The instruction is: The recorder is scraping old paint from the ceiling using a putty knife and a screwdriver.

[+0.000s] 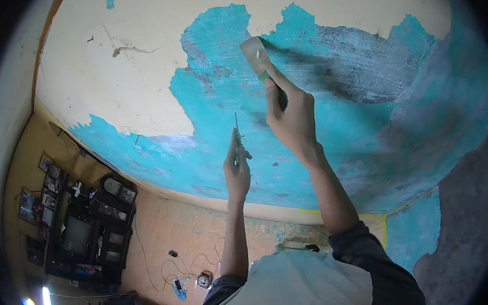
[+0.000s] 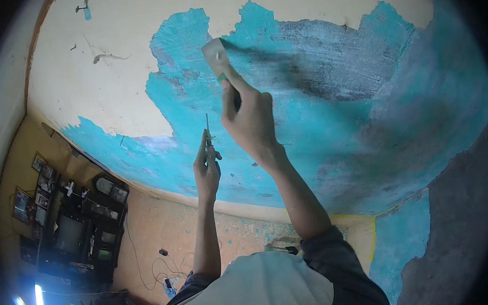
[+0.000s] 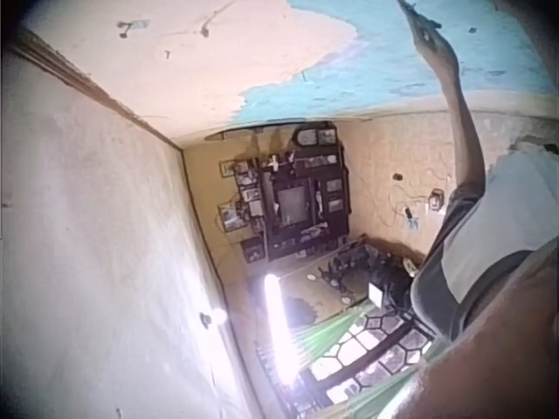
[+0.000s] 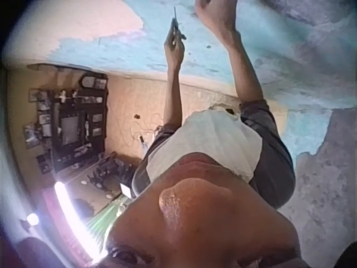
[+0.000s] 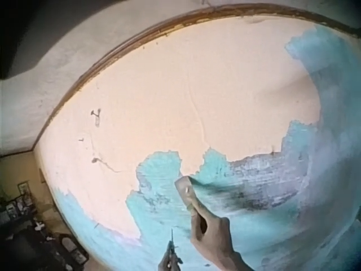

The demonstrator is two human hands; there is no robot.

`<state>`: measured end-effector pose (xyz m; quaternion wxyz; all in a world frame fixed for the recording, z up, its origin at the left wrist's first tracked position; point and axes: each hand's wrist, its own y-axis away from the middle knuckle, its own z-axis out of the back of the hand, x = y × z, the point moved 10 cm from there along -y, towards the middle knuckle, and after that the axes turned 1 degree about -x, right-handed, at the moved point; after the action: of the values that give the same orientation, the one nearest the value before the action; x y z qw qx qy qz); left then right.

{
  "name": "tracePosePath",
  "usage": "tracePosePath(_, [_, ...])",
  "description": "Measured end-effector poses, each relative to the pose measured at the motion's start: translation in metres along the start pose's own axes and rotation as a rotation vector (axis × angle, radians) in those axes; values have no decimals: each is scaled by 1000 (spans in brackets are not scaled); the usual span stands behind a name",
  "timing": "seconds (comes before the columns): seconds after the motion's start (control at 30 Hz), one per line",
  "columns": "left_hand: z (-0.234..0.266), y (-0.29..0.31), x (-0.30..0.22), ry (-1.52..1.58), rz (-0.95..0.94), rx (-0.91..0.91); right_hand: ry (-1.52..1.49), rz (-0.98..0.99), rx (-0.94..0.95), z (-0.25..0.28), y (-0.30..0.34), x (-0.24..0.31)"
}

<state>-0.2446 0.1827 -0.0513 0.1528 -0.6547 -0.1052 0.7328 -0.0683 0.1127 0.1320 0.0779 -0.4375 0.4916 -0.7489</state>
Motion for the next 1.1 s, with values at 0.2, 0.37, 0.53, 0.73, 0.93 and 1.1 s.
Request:
tracePosePath(0.2, [13,10,4,-81,28,27,37,-15,10,14,19,-19])
tracePosePath(0.37, [14,4,-16,-87,-65,13,41,53,32,-7,-24,17])
tracePosePath(0.53, [29,16,-17,-85,-25,8,-4,-13,-1,0,8,-9])
tracePosePath(0.73, [38,20,-19,-44,-50,-49,-36,17,-20,-8,-5,10])
tracePosePath(0.93, [32,31,-16,-63,12,-30,-23,1,-17,0,17,-20])
tracePosePath(1.1, [20,35,-21,-1,-18,-25,-30,90,3,-15,-29,17])
